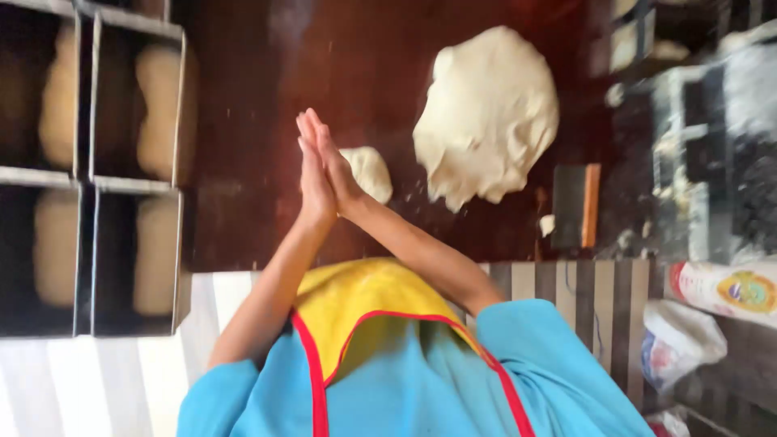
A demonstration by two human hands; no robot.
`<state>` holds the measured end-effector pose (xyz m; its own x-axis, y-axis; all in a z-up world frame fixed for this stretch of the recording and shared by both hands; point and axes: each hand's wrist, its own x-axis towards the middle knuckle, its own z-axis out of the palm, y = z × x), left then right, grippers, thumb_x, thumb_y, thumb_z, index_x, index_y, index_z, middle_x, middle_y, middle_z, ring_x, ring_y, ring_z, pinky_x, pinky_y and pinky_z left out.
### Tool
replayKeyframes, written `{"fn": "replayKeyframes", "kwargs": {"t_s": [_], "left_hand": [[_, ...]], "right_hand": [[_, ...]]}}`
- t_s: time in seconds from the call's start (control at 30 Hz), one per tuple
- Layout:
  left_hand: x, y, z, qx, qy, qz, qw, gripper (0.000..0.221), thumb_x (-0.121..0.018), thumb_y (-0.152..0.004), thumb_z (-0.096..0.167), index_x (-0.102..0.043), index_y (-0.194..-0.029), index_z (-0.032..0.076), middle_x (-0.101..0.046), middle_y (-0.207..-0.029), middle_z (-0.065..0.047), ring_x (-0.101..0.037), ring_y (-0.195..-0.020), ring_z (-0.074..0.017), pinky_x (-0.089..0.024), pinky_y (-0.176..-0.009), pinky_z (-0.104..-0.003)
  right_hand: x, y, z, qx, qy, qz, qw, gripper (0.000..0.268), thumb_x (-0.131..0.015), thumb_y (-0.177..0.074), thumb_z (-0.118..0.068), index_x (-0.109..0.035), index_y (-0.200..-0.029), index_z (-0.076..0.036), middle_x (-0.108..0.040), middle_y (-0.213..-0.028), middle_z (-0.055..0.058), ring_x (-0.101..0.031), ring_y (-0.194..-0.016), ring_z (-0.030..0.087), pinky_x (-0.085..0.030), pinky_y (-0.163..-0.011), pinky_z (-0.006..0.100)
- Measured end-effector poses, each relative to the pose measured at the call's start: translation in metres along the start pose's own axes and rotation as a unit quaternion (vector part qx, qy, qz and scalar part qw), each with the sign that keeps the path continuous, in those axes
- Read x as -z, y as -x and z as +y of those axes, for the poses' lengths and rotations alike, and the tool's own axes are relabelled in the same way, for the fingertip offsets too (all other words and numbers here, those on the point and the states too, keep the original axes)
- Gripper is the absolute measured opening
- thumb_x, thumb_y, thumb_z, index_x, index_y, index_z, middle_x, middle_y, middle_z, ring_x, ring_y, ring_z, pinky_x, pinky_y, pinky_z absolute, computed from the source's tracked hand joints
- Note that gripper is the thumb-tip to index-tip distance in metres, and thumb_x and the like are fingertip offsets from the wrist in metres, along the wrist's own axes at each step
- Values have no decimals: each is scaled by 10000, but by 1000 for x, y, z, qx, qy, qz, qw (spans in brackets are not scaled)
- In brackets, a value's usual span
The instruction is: Shaping, rolling, and cutting dough pieces to be placed into bread loaf pans.
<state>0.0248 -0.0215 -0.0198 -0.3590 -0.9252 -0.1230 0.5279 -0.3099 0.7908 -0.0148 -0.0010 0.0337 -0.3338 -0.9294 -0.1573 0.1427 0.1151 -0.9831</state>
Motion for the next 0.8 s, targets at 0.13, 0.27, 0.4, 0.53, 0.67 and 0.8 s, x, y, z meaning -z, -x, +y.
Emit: {"fn": "replayKeyframes", "kwargs": {"t_s": [0.13,0.27,0.4,0.53,0.67,0.8], "left_hand": [[24,14,42,16,-124,-10,992,570,-285,-1158,359,-232,-1635,51,-151,-1742,-101,-92,-1631,-240,-77,-1325,-397],[25,41,45,-85,-371,-41,924,530,-354,-1145,301,-439,-1578,6,-355,-1708,-177,-281,-1637,-290,-148,-1364,-454],[20,42,10,-136,-508,-206,825,566,-396,-1107,320,-428,-1552,-27,-388,-1631,-210,-289,-1576,-329,-182,-1328,-464],[20,14,-2,-199,-680,-197,677,661,-381,-1102,421,-412,-1549,-66,-377,-1621,-266,-276,-1535,-381,-180,-1266,-503],[36,37,-3,-140,-679,-268,669,714,-352,-1126,472,-382,-1594,-66,-357,-1668,-212,-280,-1576,-338,-193,-1292,-492],[38,32,-8,-177,-697,-249,649,778,-360,-1082,563,-396,-1591,-25,-362,-1658,-190,-293,-1556,-314,-196,-1275,-494]], "right_hand": [[1,81,-19,-68,-74,-117,988,609,-330,-1134,-383,-252,-1638,-50,-280,-1704,107,-237,-1586,211,-192,-1310,380],[45,109,-12,57,377,-34,924,399,-417,-1107,-218,-606,-1426,-69,-616,-1538,123,-550,-1478,202,-449,-1241,289],[96,49,43,171,562,-46,808,481,-449,-1096,-190,-477,-1498,74,-426,-1612,273,-355,-1556,393,-256,-1319,461],[111,25,40,151,668,-60,726,586,-413,-1074,-248,-386,-1549,95,-357,-1634,291,-285,-1557,426,-179,-1307,528],[116,66,48,92,682,-69,722,666,-404,-1063,-336,-296,-1571,81,-307,-1641,290,-253,-1559,430,-150,-1302,539],[116,42,46,62,684,-64,724,689,-416,-1066,-334,-254,-1585,88,-279,-1647,300,-235,-1558,434,-124,-1287,556]]}}
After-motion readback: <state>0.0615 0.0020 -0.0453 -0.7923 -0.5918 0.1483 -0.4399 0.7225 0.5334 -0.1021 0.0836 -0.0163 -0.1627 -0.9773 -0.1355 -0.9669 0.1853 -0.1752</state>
